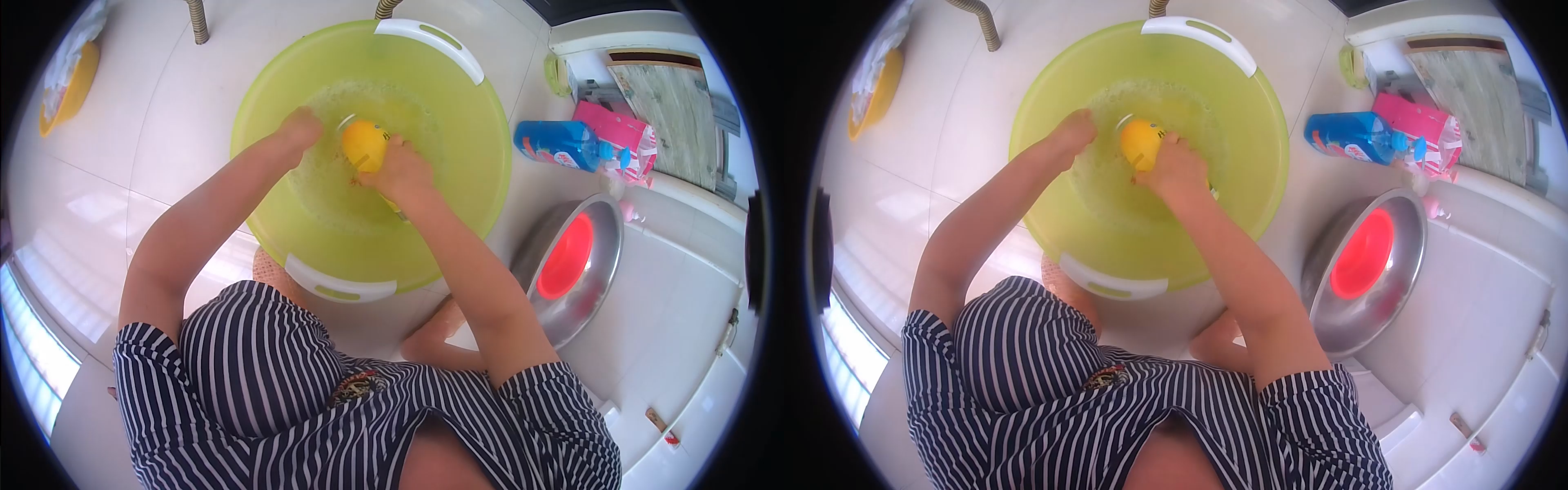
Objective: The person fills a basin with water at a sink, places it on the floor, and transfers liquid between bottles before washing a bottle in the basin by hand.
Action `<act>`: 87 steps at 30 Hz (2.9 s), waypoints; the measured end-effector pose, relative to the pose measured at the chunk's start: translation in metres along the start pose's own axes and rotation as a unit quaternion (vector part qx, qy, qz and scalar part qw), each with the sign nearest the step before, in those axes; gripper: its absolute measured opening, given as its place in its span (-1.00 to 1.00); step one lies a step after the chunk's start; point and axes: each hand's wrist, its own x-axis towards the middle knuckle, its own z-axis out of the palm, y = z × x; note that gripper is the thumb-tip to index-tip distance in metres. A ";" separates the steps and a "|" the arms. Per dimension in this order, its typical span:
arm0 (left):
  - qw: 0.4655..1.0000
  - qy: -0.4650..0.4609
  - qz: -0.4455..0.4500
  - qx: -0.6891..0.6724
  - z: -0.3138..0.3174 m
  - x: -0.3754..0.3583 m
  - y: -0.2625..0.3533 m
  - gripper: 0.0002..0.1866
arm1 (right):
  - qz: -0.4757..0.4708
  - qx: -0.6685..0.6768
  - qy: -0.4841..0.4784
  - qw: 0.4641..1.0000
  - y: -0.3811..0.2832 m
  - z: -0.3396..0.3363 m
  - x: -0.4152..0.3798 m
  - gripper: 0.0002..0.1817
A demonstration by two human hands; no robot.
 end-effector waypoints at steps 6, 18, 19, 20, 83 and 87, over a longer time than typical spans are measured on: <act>0.994 -0.072 0.006 -0.085 -0.003 -0.007 0.006 -0.27 | -0.017 0.025 0.000 1.000 0.008 -0.020 -0.001 0.02; 0.996 -0.018 -0.019 -0.083 0.006 -0.036 0.034 -0.29 | 0.026 0.006 0.014 1.000 -0.006 -0.046 0.025 -0.05; 0.996 -0.012 -0.028 -0.080 0.006 -0.035 0.036 -0.32 | 0.010 0.009 0.017 1.000 -0.011 -0.046 0.029 -0.03; 0.996 -0.006 -0.037 -0.076 0.007 -0.033 0.037 -0.35 | -0.007 0.012 0.021 1.000 -0.015 -0.046 0.032 -0.01; 0.952 0.105 0.259 -0.124 0.009 -0.128 0.085 -0.38 | -0.271 0.732 0.206 0.590 0.082 -0.060 -0.068 -0.46; 0.868 0.060 0.423 -0.253 0.012 -0.164 0.076 -0.47 | -0.238 0.768 0.142 0.577 0.081 -0.068 -0.087 -0.59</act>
